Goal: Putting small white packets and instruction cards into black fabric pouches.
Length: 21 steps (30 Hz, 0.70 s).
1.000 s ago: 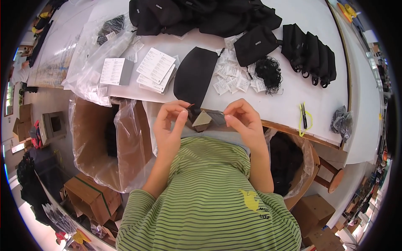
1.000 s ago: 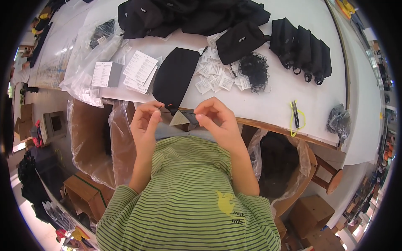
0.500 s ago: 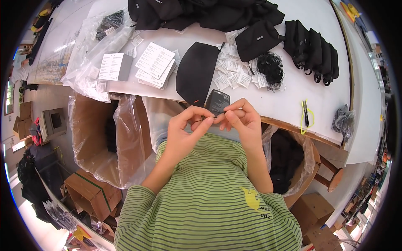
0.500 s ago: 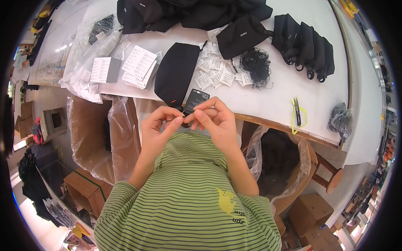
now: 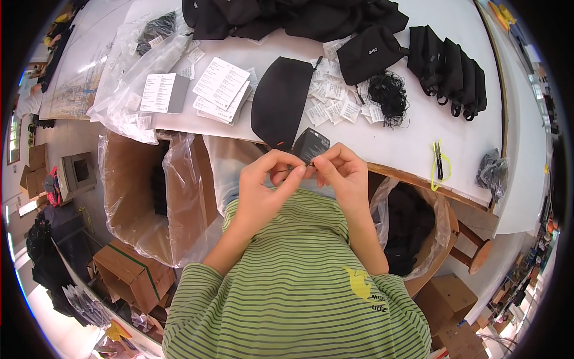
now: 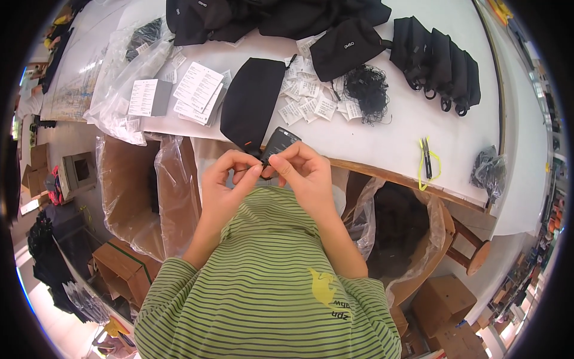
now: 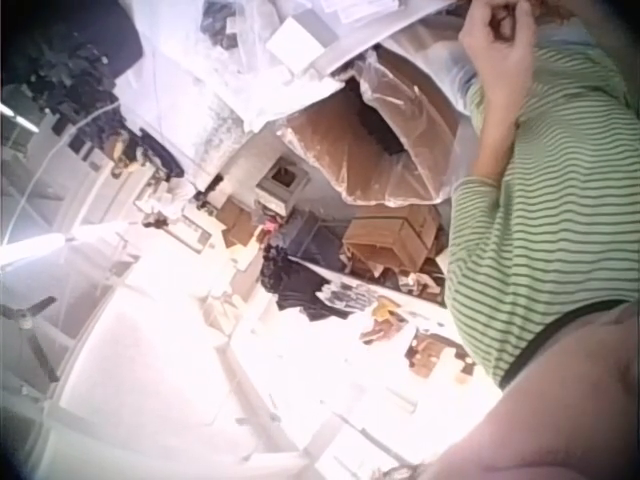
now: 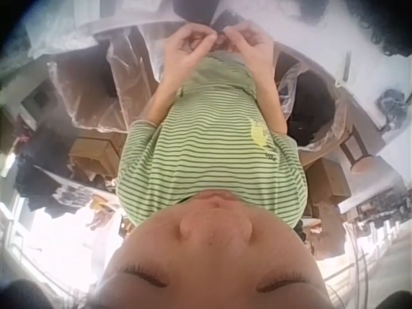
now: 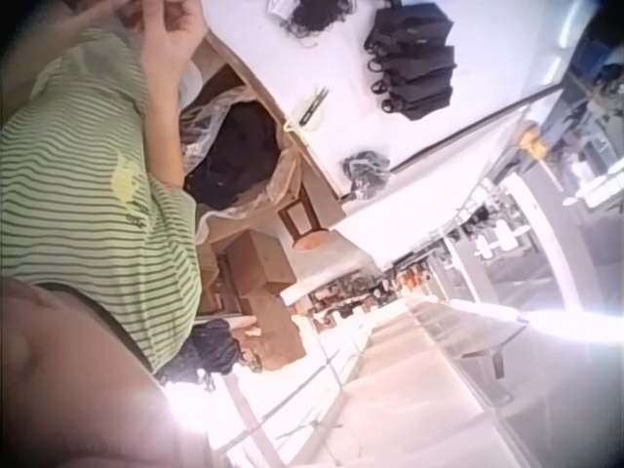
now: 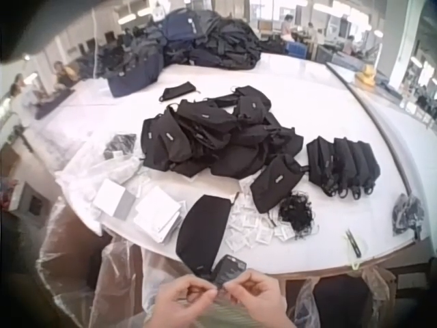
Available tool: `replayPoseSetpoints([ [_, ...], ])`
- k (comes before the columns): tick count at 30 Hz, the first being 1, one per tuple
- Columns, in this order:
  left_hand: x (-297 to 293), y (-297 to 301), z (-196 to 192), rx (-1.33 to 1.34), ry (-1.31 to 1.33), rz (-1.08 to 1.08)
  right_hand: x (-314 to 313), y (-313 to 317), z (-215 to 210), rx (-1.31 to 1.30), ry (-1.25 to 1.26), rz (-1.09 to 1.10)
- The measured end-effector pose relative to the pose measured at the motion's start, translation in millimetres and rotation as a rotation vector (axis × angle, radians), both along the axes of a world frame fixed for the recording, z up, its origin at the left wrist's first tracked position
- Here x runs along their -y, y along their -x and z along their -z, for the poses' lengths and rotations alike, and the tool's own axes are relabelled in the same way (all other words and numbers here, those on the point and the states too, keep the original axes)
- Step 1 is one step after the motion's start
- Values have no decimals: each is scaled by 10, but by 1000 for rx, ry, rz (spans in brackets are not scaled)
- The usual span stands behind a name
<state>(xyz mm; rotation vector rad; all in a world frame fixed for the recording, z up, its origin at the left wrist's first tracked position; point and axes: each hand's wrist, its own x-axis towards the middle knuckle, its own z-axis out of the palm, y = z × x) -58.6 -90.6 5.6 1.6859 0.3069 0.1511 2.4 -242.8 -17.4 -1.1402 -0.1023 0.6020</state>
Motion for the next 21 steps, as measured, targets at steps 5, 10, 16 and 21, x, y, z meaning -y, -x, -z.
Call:
replayPoseSetpoints([
  [5, 12, -6, -20, -32, -14, 42, 8, 14, 31, 17, 29, -32],
  [10, 25, 3, -16, -25, -36, 36, 21, 12, 21, 14, 48, -14],
  [16, 28, 9, -16, -6, -39, 28, 26, 16, 35, 18, 30, -7],
  [21, 24, 5, -21, -10, -28, 30, 32, 9, 12, 11, 81, 6],
])
